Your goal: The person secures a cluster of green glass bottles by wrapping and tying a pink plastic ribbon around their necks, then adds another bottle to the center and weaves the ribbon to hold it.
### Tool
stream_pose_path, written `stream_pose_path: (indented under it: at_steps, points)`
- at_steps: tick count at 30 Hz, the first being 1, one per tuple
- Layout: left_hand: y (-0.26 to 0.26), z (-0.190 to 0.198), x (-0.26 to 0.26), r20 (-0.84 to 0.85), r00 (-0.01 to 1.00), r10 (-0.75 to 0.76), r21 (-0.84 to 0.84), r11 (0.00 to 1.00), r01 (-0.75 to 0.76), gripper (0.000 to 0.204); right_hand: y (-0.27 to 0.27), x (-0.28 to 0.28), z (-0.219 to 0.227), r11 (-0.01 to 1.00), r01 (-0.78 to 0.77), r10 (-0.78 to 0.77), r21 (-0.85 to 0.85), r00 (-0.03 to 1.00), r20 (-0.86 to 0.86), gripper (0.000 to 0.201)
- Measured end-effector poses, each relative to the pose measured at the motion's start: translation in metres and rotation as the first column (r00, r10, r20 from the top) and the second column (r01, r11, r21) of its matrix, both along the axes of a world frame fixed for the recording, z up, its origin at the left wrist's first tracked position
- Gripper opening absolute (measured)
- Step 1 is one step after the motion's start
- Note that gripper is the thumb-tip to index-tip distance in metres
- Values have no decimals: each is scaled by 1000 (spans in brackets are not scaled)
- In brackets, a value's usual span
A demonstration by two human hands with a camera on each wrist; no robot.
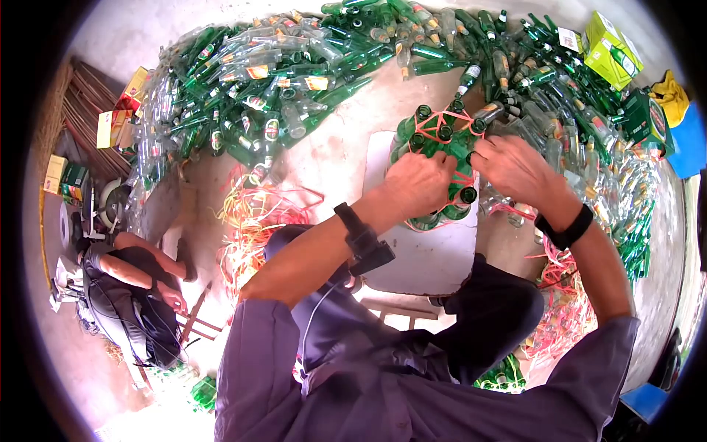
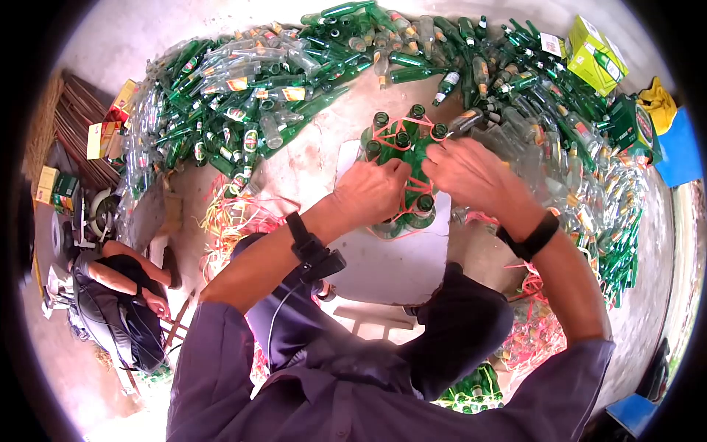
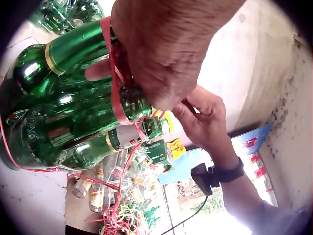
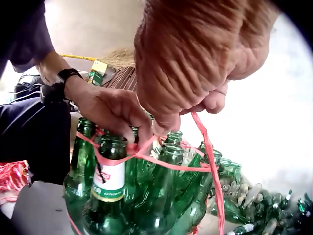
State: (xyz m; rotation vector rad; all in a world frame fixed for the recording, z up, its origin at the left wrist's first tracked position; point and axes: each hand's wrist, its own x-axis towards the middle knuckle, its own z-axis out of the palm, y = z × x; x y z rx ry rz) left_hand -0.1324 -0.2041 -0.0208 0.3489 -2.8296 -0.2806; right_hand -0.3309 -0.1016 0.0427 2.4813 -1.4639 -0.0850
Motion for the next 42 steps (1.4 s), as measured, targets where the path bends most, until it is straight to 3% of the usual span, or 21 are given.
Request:
stream_pose_path:
  at_steps: [5,8,12,14,18,21,23,24,26,28,30,31,32,35,36,38,40,42]
  points:
    - [1,-2,-1,19,1000,-10,-21,1000,10,17,-45,-7,-4,991,-134,134,8,990,39,8]
    - [2,-2,-2,20,1000,3,-20,1000,-3,16,-61,-8,-9,987,-114,99,111,987,129,9]
    - [4,-2,-3,-4,999,42,-12,999,-42,16,-67,-14,-19,983,-146,116,108,964,241,12]
    - [5,-2,-2,-15,999,45,-13,999,-45,15,-63,-11,-16,979,62,-115,193,954,277,15]
    - [5,0,-3,-4,998,64,-7,998,-64,13,-54,-14,-28,977,168,-196,129,946,258,18]
    - [5,1,-2,-6,998,67,-4,998,-67,13,-45,-19,-36,955,269,-296,124,894,335,16]
    - [4,1,-1,-12,998,68,-1,998,-68,13,-36,-25,-42,938,306,-345,164,760,550,14]
    - [3,0,-1,-13,998,65,1,998,-65,13,-31,-28,-47,939,304,-342,162,763,549,14]
    - [4,1,-1,-16,998,61,4,998,-61,13,-18,-31,-63,929,322,-327,181,491,808,11]
    - [5,1,-1,11,997,75,2,997,-75,12,-8,-26,-72,927,346,-308,145,480,822,11]
    - [5,2,-1,16,997,73,-2,997,-73,11,1,-20,-77,834,432,-468,344,220,856,11]
    - [5,2,0,23,997,72,-5,997,-71,11,3,-17,-85,822,437,-459,364,132,878,8]
    - [4,2,0,23,997,70,-9,998,-70,11,5,-18,-92,823,438,-456,361,131,880,8]
    - [4,0,-2,28,998,57,6,998,-58,10,12,-18,-112,828,364,-432,426,-69,899,8]
    - [4,1,-2,-4,999,52,14,999,-52,9,10,-19,-119,830,365,-428,422,-70,901,8]
    - [4,2,-2,-29,999,43,14,999,-42,9,7,-20,-130,848,284,-391,447,-231,891,8]
    - [4,4,-3,-39,999,33,-41,999,-35,7,5,-13,-128,841,324,-366,433,-250,897,10]
    - [2,5,-4,-42,999,24,-21,999,-24,7,4,-13,-128,823,253,-414,509,-348,841,13]
